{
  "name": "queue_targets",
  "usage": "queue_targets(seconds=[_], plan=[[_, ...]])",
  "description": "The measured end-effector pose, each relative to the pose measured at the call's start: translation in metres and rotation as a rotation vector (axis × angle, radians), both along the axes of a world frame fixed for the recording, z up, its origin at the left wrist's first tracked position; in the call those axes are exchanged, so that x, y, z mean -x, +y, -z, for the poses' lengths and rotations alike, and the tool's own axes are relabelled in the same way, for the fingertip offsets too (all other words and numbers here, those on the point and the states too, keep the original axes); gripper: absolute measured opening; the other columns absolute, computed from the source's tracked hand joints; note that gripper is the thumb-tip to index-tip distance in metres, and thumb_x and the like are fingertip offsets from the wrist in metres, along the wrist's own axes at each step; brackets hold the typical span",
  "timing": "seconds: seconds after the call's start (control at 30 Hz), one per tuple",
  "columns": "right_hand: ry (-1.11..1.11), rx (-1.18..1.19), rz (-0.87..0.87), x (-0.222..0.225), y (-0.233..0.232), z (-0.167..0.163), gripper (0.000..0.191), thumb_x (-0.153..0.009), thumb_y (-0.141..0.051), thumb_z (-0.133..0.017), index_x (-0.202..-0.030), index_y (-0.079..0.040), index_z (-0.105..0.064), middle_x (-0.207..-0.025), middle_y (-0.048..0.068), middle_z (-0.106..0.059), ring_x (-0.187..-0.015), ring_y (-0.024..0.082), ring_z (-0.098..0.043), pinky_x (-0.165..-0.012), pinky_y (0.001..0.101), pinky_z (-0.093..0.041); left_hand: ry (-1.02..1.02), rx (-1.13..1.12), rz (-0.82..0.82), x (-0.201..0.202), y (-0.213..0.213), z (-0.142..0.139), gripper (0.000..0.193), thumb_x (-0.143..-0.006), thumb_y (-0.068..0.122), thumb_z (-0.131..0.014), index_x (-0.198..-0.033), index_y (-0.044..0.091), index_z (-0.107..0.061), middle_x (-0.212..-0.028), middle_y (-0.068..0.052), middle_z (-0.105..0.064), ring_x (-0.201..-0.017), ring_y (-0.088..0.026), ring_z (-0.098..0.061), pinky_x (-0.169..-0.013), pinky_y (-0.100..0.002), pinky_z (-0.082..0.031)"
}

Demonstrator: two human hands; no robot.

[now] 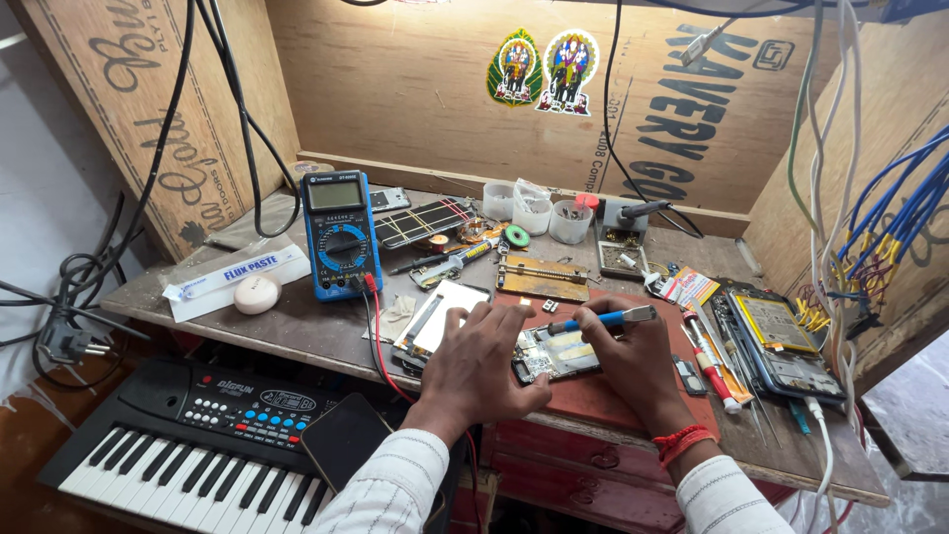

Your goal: The person works on a disassembled smartphone motherboard at a repair bench, holding the board steady with one hand while using a blue-handled tool with the other to scrape and work on the board's surface. They reposition the board and continue working on it throughout the episode.

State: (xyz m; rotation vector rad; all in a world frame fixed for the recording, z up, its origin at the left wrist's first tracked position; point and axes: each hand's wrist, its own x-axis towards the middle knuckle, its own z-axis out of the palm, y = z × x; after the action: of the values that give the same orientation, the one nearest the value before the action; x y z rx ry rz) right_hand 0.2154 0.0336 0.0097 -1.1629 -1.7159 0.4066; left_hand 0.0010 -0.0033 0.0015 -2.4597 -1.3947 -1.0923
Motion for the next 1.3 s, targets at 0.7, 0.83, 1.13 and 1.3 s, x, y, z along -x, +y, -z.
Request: queue_targets(seconds=[0.7, 0.83, 1.13, 1.3], plan=[[0.036, -0.032, 0.013, -0.001, 0.0004, -0.0003, 0.033, -0.097, -0.033, -0.069, -0.084, -0.003, -0.077, -0.064, 0.002, -0.07, -0.06, 0.007, -0.063, -0.053, 0.0267, -0.047, 0.019, 0.003, -0.011, 0.0006, -0.002, -0.0029, 0.053, -0.069, 0.049, -0.077, -0.103, 0.01, -0.065, -0.094, -0.008, -0.063, -0.095, -0.027, -0.06, -0.086, -0.045, -0.041], [0.042, -0.006, 0.041, -0.0007, -0.0002, -0.0008, 0.037, -0.098, -0.035, -0.068, -0.083, -0.002, -0.077, -0.063, 0.003, -0.069, -0.059, 0.007, -0.061, -0.052, 0.0279, -0.045, 0.005, -0.011, -0.005, 0.0, -0.0016, -0.0023, 0.051, -0.069, 0.049, -0.077, -0.1, 0.011, -0.065, -0.093, -0.007, -0.063, -0.095, -0.026, -0.06, -0.086, -0.045, -0.041], [0.039, -0.032, 0.006, -0.001, 0.0008, -0.0015, 0.037, -0.099, -0.036, -0.067, -0.086, -0.003, -0.078, -0.063, 0.001, -0.069, -0.058, 0.006, -0.062, -0.051, 0.0264, -0.045, 0.005, 0.006, -0.016, -0.0006, -0.0015, -0.0041, 0.048, -0.069, 0.049, -0.077, -0.097, 0.011, -0.066, -0.092, -0.006, -0.063, -0.095, -0.026, -0.06, -0.085, -0.045, -0.041], [0.021, -0.022, 0.023, -0.0008, 0.0004, -0.0024, 0.039, -0.1, -0.037, -0.067, -0.085, -0.003, -0.078, -0.062, 0.001, -0.069, -0.058, 0.006, -0.061, -0.051, 0.0265, -0.044, -0.009, -0.027, -0.009, 0.0002, -0.0021, -0.0035, 0.048, -0.069, 0.049, -0.078, -0.096, 0.011, -0.067, -0.093, -0.007, -0.063, -0.096, -0.027, -0.06, -0.086, -0.046, -0.041]])
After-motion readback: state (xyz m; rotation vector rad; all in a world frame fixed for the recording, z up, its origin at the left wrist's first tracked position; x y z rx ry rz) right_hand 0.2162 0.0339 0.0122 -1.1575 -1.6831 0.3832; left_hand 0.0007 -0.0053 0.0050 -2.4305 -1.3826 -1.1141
